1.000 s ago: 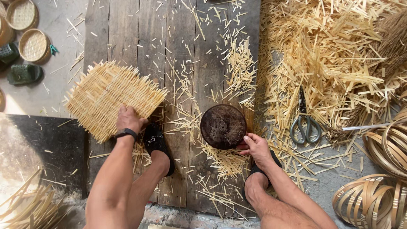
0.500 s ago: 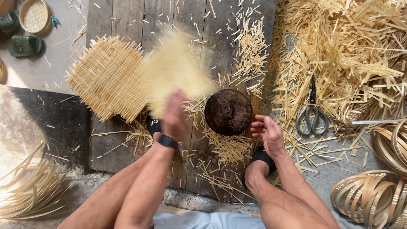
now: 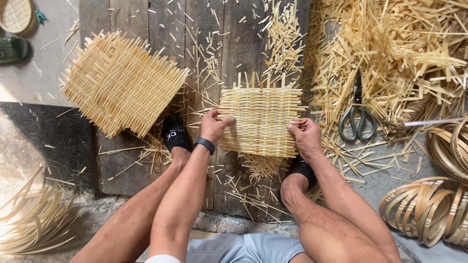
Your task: The person sits on the floor and works on a square woven bamboo panel, trimming the protruding strip ends with scissors. They then bend a thin bamboo rim strip around the panel edge and press the rim into place to form a round basket tray.
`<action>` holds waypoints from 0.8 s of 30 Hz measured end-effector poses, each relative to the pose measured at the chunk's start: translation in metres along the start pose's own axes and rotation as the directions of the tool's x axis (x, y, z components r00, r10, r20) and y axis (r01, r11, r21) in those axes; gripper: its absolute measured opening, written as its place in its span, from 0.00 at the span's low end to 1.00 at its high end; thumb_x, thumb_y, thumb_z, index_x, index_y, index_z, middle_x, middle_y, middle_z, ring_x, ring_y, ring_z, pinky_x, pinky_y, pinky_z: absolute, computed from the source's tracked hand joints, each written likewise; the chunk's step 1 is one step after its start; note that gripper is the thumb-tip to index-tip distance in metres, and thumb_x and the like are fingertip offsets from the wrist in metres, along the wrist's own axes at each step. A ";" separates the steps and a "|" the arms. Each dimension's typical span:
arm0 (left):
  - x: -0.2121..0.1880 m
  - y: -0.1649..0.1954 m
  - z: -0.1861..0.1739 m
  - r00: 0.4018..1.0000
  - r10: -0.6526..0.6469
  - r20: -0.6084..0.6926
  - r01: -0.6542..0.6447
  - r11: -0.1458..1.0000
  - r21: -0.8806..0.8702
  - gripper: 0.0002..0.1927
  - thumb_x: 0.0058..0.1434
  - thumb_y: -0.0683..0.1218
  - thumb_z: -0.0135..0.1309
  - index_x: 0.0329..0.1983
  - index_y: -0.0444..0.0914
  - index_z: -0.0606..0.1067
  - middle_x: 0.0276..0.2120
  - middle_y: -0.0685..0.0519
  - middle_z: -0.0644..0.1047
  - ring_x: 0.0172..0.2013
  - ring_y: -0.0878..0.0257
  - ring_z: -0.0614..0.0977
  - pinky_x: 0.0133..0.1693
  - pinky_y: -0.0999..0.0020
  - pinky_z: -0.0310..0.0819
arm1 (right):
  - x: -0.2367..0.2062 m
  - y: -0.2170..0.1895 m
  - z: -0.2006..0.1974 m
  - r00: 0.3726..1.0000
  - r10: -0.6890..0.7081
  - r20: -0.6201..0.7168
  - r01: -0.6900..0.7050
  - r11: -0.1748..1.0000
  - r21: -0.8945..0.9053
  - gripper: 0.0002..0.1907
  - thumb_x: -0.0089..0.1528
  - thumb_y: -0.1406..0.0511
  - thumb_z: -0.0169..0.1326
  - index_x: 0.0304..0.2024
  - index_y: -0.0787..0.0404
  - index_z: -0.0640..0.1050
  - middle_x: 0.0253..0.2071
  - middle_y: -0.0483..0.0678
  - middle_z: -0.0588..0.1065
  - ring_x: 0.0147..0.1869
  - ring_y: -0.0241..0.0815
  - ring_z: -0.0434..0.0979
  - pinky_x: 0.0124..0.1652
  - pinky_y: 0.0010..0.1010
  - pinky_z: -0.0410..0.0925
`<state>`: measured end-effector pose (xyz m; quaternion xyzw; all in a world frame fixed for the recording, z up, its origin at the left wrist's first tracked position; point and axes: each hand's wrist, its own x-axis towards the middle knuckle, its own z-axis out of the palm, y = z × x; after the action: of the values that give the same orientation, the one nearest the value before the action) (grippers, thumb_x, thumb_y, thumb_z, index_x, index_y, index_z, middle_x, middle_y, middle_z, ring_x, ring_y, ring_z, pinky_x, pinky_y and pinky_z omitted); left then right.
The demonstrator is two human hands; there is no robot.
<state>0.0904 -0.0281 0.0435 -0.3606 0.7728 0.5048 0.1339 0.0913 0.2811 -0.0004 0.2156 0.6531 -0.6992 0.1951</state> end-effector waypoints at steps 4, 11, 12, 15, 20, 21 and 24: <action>0.028 -0.024 0.001 0.985 0.040 0.167 0.003 0.968 -0.252 0.23 0.47 0.42 0.72 0.45 0.30 0.78 0.38 0.48 0.84 0.35 0.64 0.84 0.41 0.69 0.80 | -0.007 0.000 0.001 1.000 -0.029 -0.004 0.029 0.999 0.045 0.12 0.61 0.71 0.63 0.44 0.67 0.76 0.38 0.47 0.77 0.39 0.33 0.77 0.41 0.22 0.73; 0.019 -0.043 0.004 0.987 0.076 0.145 -0.075 0.997 -0.009 0.25 0.49 0.46 0.71 0.48 0.30 0.80 0.36 0.51 0.82 0.33 0.67 0.80 0.37 0.71 0.75 | -0.029 0.003 -0.023 0.994 -0.031 -0.107 0.043 0.993 0.110 0.23 0.57 0.69 0.64 0.52 0.62 0.69 0.40 0.46 0.76 0.41 0.32 0.78 0.38 0.24 0.75; 0.014 -0.042 0.003 0.990 0.036 0.139 -0.035 0.999 -0.014 0.28 0.47 0.47 0.71 0.51 0.32 0.79 0.36 0.52 0.81 0.32 0.67 0.79 0.36 0.70 0.74 | -0.032 -0.001 -0.042 0.973 -0.135 -0.188 0.153 0.984 0.087 0.21 0.59 0.69 0.64 0.52 0.63 0.70 0.40 0.46 0.75 0.41 0.32 0.77 0.39 0.24 0.74; -0.003 -0.039 0.002 0.997 0.047 0.065 -0.049 0.998 0.031 0.40 0.46 0.49 0.73 0.61 0.30 0.71 0.43 0.46 0.79 0.39 0.62 0.80 0.40 0.69 0.75 | -0.043 -0.026 -0.122 0.789 -0.465 -0.401 0.401 0.885 -0.238 0.15 0.65 0.68 0.62 0.50 0.64 0.72 0.42 0.46 0.74 0.43 0.34 0.76 0.44 0.24 0.74; -0.024 -0.025 -0.024 0.994 0.072 -0.078 -0.071 0.997 0.014 0.46 0.54 0.48 0.72 0.69 0.30 0.60 0.55 0.41 0.75 0.51 0.56 0.79 0.49 0.66 0.76 | -0.091 -0.092 -0.287 0.467 -0.706 -0.532 0.016 0.609 -0.793 0.20 0.60 0.63 0.66 0.50 0.58 0.72 0.49 0.48 0.69 0.51 0.45 0.72 0.50 0.42 0.70; -0.026 -0.022 -0.030 0.989 0.081 -0.126 -0.073 0.995 0.072 0.44 0.56 0.47 0.71 0.69 0.31 0.60 0.56 0.41 0.74 0.53 0.56 0.78 0.50 0.64 0.75 | -0.104 -0.098 -0.311 0.473 -0.813 -0.339 -0.155 0.302 -0.940 0.22 0.57 0.62 0.71 0.47 0.61 0.74 0.50 0.52 0.69 0.59 0.52 0.69 0.59 0.50 0.64; -0.025 -0.016 -0.045 0.971 0.117 -0.209 -0.131 0.990 -0.054 0.39 0.58 0.44 0.70 0.67 0.32 0.62 0.56 0.43 0.71 0.54 0.58 0.77 0.53 0.67 0.78 | -0.132 -0.094 -0.353 0.731 -0.600 -0.326 -0.256 0.202 -0.945 0.18 0.55 0.60 0.72 0.40 0.58 0.78 0.49 0.55 0.68 0.58 0.55 0.65 0.61 0.49 0.59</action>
<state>0.1266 -0.0606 0.0674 -0.3661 0.7860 0.4981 0.0092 0.1648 0.6392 0.1321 0.1892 0.9805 -0.0303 -0.0434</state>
